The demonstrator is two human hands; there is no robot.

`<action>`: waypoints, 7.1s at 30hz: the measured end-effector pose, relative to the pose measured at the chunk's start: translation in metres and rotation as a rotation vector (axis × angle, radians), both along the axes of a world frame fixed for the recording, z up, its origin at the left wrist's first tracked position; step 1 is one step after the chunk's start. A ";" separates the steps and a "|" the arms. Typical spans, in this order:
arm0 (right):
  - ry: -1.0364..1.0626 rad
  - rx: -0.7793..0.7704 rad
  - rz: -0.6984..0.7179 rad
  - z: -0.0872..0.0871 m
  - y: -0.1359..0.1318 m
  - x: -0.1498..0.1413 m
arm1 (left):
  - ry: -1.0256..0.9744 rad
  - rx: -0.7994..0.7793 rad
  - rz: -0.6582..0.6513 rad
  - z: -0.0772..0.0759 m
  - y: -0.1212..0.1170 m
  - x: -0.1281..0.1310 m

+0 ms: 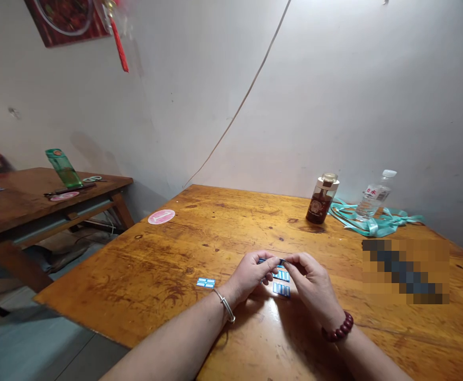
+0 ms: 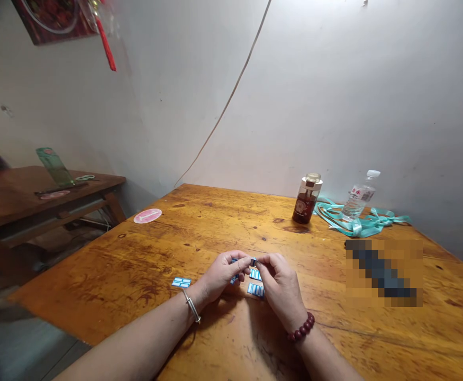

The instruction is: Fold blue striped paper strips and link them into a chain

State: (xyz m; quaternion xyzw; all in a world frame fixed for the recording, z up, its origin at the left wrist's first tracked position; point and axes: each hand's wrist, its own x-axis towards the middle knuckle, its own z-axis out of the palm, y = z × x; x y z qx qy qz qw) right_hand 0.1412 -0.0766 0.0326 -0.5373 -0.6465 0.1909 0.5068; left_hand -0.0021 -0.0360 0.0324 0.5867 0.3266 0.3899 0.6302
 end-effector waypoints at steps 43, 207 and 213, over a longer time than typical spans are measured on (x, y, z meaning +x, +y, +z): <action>-0.230 -0.564 -0.166 -0.039 0.109 0.034 | -0.005 -0.162 0.110 -0.021 0.025 -0.005; 1.045 -0.595 0.500 -0.009 -0.003 0.000 | -0.214 -0.218 -0.018 0.003 -0.011 0.003; 1.208 -0.686 0.583 -0.005 -0.005 0.002 | -0.193 -0.233 -0.070 0.011 -0.018 0.005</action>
